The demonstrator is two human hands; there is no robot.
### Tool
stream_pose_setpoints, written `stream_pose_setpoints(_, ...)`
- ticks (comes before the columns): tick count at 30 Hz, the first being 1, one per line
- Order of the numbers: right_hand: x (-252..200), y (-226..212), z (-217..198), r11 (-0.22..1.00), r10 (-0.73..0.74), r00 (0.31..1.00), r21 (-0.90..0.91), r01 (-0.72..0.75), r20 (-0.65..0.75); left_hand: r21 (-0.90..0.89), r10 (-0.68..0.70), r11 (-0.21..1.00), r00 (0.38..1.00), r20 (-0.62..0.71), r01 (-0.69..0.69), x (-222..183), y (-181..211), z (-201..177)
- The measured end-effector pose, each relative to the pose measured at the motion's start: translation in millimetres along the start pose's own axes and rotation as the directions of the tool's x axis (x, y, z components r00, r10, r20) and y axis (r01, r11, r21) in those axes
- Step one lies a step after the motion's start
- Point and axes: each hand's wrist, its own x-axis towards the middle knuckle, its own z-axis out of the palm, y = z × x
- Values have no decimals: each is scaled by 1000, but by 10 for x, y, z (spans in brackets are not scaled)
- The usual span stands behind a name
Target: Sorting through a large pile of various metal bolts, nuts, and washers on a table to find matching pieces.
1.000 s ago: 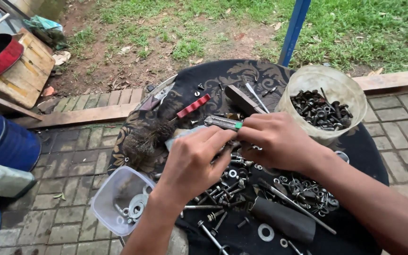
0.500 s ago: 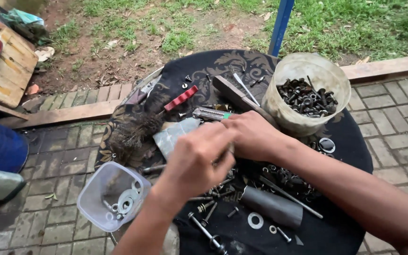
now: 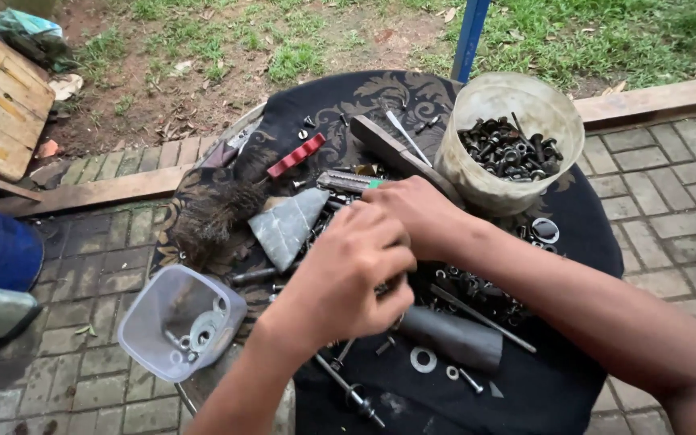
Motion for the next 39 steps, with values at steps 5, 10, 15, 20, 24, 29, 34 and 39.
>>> stream_pose_setpoints(5, -67, -2, 42, 954, 152, 988, 256, -157, 38, -60, -117, 992, 992, -57, 113, 388, 96, -324)
stream_pose_setpoints(10, -33, -73, 66, 967, 129, 992, 221, -126, 2, -4, -165, 985, 946, -278, 170, 837, 264, -463)
stream_pose_setpoints(15, -112, -54, -10, 988, 96, 995, 126, -91, -36, 86, -52, 993, 969, -242, 75, 1137, 548, -243)
stream_pose_setpoints(20, -46, -19, -112, 998, 45, 996, 46, -42, -71, 5, -71, 997, 979, -193, 73, 775, 378, -242)
stream_pose_setpoints(24, 67, 0, -143, 1000, 0, 993, -24, -3, -115, 48, -315, 948, 949, -25, 316, 411, 97, -424)
stream_pose_setpoints(29, -24, 150, -191, 998, 29, 961, -46, -43, -274, 185, -548, 836, 794, 262, 516, 88, -289, -213)
stream_pose_setpoints(34, -71, 223, -397, 996, 90, 964, 51, -79, -252, 223, -607, 773, 591, 532, 594, 79, -348, -100)
stream_pose_setpoints(39, -90, 160, -392, 994, 86, 962, 86, -66, -259, 304, -563, 817, 562, 606, 490, 51, -396, -17)
